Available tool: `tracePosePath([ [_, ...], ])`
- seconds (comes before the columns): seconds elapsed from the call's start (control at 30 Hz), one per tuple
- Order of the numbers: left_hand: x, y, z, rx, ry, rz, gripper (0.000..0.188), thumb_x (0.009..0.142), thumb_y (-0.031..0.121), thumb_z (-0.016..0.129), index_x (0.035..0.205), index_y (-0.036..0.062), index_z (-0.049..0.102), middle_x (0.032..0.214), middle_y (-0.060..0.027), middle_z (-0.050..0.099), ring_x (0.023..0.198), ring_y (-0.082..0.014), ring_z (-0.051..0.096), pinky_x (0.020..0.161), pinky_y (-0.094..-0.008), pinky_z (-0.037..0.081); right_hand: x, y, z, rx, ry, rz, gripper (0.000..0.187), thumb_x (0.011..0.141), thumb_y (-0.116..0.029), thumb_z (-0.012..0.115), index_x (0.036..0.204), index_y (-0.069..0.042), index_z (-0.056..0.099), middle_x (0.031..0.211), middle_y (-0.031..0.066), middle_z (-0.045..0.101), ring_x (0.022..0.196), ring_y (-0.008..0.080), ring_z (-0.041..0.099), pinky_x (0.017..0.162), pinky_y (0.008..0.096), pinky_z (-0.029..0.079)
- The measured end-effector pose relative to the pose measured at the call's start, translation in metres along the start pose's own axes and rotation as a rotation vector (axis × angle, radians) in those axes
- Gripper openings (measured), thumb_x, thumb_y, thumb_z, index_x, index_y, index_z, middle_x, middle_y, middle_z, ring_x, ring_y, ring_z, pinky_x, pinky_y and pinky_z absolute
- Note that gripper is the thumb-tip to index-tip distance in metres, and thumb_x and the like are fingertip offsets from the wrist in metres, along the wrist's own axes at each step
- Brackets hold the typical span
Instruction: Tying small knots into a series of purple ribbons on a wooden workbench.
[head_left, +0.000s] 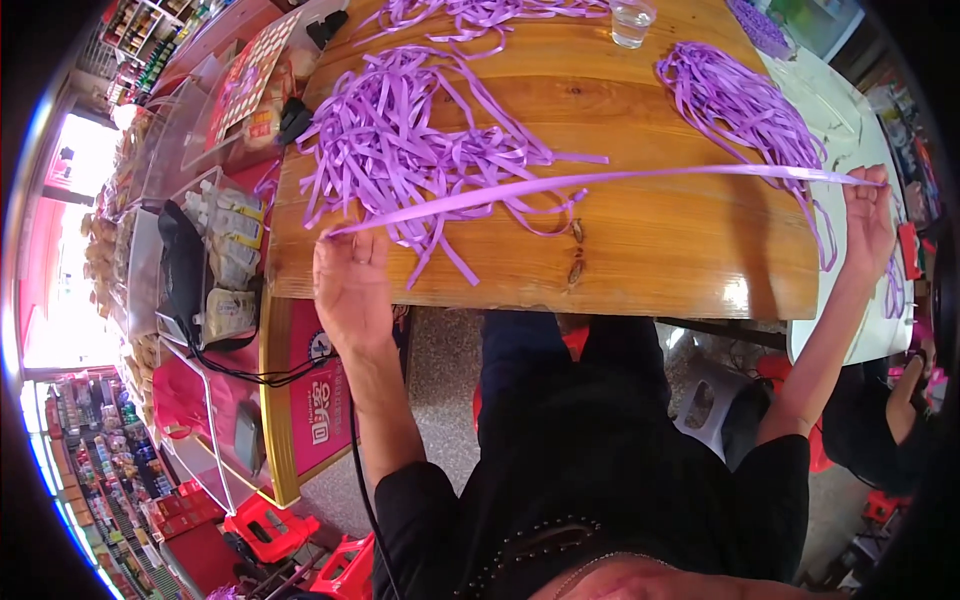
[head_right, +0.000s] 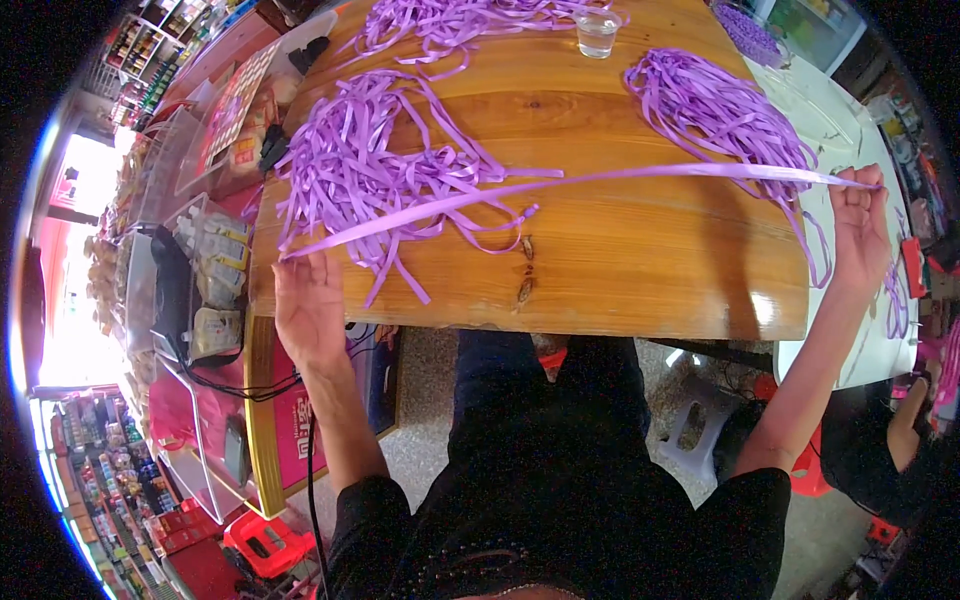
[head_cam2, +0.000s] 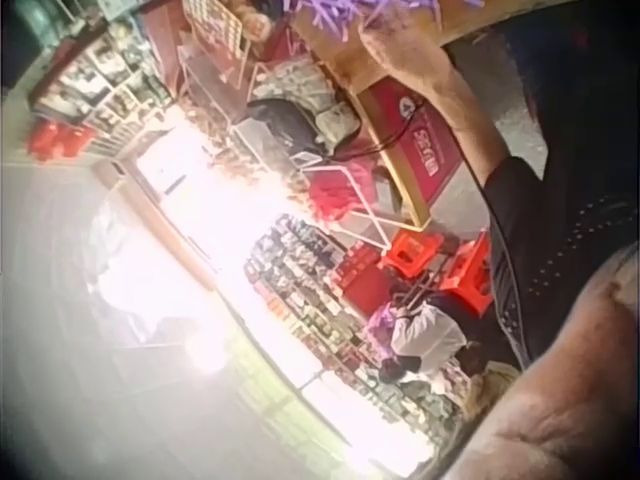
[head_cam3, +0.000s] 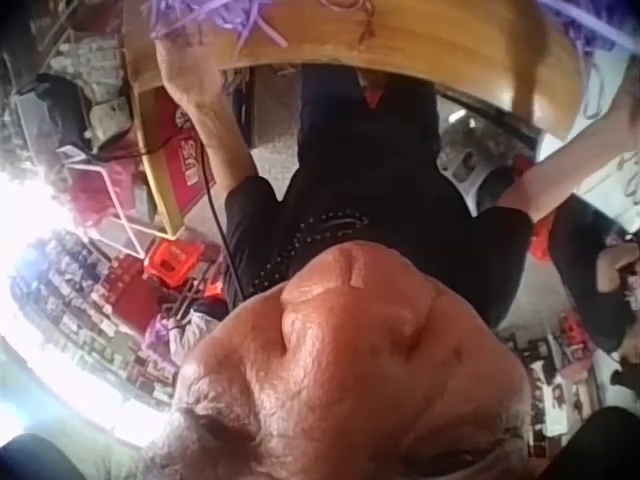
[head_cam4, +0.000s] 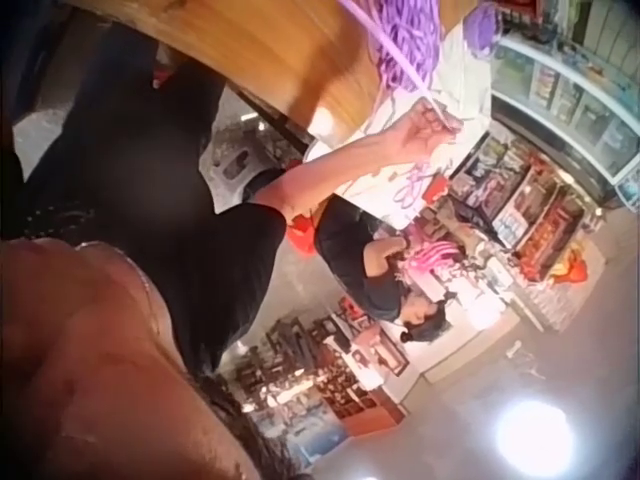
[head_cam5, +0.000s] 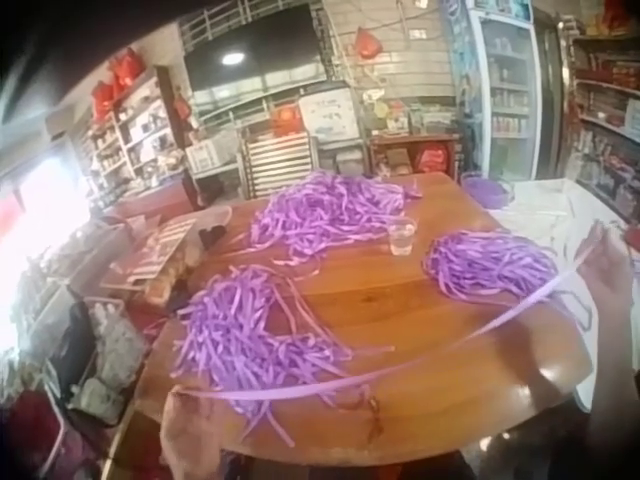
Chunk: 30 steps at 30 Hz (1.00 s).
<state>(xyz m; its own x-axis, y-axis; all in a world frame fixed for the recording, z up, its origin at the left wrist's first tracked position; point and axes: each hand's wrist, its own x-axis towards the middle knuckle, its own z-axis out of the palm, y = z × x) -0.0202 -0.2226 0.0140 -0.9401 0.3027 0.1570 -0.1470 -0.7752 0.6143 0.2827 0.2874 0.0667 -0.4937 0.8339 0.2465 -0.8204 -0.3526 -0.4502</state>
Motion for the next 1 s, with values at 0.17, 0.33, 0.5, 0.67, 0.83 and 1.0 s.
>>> tracePosePath([
  [0.17, 0.021, -0.013, 0.014, -0.523, 0.126, 0.005, 0.021, 0.089, 0.02, 0.056, 0.101, 0.0026, 0.056, 0.101, -0.008, 0.059, 0.101, -0.024, 0.054, 0.097, -0.0422, 0.037, -0.007, 0.033, 0.018, 0.26, -0.106, 0.152, 0.031, 0.088, 0.007, 0.044, 0.118, 0.011, 0.041, 0.091, 0.0116, 0.042, 0.078, 0.0194, 0.039, 0.075, 0.035, 0.038],
  [0.33, 0.033, -0.016, 0.024, -0.538, -0.21, -0.137, 0.021, 0.09, 0.024, 0.056, 0.093, 0.0037, 0.057, 0.072, 0.0013, 0.049, 0.066, -0.0108, 0.041, 0.066, -0.0279, 0.035, -0.012, 0.041, 0.028, -0.038, -0.191, 0.113, 0.039, 0.089, 0.002, 0.047, 0.127, 0.009, 0.039, 0.093, 0.009, 0.046, 0.077, 0.0142, 0.039, 0.071, 0.0271, 0.038],
  [0.5, 0.013, -0.061, 0.091, 0.017, -0.009, -0.229, 0.021, 0.092, 0.023, 0.054, 0.09, 0.0028, 0.057, 0.064, 0.0058, 0.04, 0.057, -0.0058, 0.03, 0.054, -0.0233, 0.026, -0.055, 0.093, 0.079, -0.779, -0.098, -0.106, 0.033, 0.088, -0.004, 0.055, 0.12, 0.004, 0.05, 0.089, 0.0056, 0.058, 0.069, 0.0079, 0.043, 0.062, 0.0202, 0.036],
  [0.67, 0.003, -0.085, 0.118, 0.096, -0.202, -0.339, 0.018, 0.092, 0.016, 0.054, 0.097, 0.0003, 0.06, 0.068, 0.0063, 0.042, 0.057, -0.0049, 0.031, 0.056, -0.0233, 0.031, -0.071, 0.146, 0.1, -0.832, -0.392, 0.062, 0.023, 0.087, 0.002, 0.052, 0.109, 0.002, 0.056, 0.09, 0.0047, 0.059, 0.075, 0.0073, 0.052, 0.062, 0.0182, 0.04],
  [0.83, -0.01, -0.087, 0.128, 0.33, -0.229, -0.209, 0.013, 0.089, 0.008, 0.058, 0.1, 0.001, 0.061, 0.079, 0.003, 0.056, 0.062, -0.0033, 0.04, 0.058, -0.0214, 0.036, -0.091, 0.173, 0.121, -0.938, -0.658, 0.008, 0.02, 0.083, 0.007, 0.054, 0.101, 0.003, 0.06, 0.098, 0.0071, 0.058, 0.083, 0.0126, 0.055, 0.072, 0.0231, 0.044],
  [1.0, -0.016, -0.095, 0.123, 0.285, -0.238, -0.206, 0.012, 0.088, 0.007, 0.059, 0.098, 0.0006, 0.061, 0.087, -0.0011, 0.059, 0.069, -0.0053, 0.047, 0.06, -0.0201, 0.038, -0.11, 0.181, 0.138, -0.911, -0.724, 0.003, 0.021, 0.079, 0.009, 0.058, 0.1, 0.005, 0.06, 0.098, 0.0117, 0.058, 0.085, 0.0165, 0.056, 0.072, 0.0232, 0.045],
])
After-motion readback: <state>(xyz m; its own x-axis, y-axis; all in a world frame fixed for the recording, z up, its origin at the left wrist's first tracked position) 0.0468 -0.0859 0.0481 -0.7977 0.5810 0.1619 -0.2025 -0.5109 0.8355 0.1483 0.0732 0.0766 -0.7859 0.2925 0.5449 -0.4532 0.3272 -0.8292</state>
